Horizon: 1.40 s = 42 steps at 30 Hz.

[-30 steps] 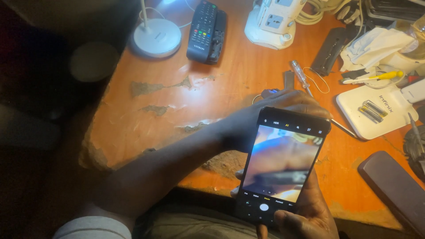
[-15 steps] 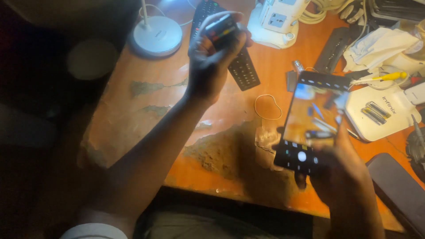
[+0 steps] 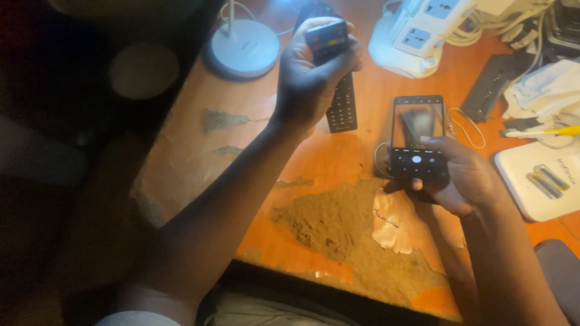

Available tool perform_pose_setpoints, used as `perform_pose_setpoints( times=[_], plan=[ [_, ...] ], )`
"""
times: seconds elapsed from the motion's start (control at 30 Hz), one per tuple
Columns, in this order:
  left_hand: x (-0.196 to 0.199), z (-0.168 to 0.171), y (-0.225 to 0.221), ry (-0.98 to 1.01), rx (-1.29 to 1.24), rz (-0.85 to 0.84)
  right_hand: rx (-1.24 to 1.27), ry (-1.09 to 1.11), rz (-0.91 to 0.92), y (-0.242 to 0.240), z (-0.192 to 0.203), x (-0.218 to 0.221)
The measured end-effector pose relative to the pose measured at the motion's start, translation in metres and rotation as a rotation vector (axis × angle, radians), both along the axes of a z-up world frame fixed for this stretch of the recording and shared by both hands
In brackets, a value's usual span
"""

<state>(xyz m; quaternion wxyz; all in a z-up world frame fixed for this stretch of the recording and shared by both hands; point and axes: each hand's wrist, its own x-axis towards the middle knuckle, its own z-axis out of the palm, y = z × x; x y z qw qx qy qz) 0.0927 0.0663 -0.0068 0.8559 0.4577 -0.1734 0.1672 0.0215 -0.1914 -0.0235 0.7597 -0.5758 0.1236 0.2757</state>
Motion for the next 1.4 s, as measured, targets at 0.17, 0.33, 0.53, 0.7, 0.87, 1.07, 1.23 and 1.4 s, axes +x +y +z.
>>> perform_pose_setpoints(
  times=[0.17, 0.33, 0.53, 0.7, 0.87, 1.07, 1.23, 1.4],
  plan=[
    [0.009, -0.012, -0.002, -0.018, 0.036, -0.075, -0.154, -0.252, -0.075, 0.012, 0.021, -0.007],
    [0.012, -0.019, -0.004, 0.069, 0.051, -0.188, -0.704, -0.051, -0.160, 0.044, 0.069, -0.018],
    [0.012, -0.019, -0.008, 0.226, -0.023, -0.321, -0.987, -0.243, -0.047, 0.056, 0.082, -0.027],
    [-0.004, -0.014, -0.016, 0.336, -0.084, -0.519, -0.772, -0.717, 0.123, 0.070, 0.073, -0.010],
    [-0.027, -0.010, -0.031, 0.267, 0.321, -0.571, -0.470, -0.620, 0.115, 0.076, 0.067, 0.007],
    [-0.038, 0.022, -0.025, 0.428, 0.422, -0.583, -0.957, -0.628, 0.061, 0.055, 0.067, 0.011],
    [-0.025, 0.008, -0.020, 0.654, 0.448, -0.711, -0.277, -0.619, -0.023, -0.039, 0.044, 0.035],
    [-0.027, -0.045, -0.044, 0.699, 0.061, -1.094, -0.301, -0.556, -0.388, -0.024, 0.003, 0.050]
  ],
)
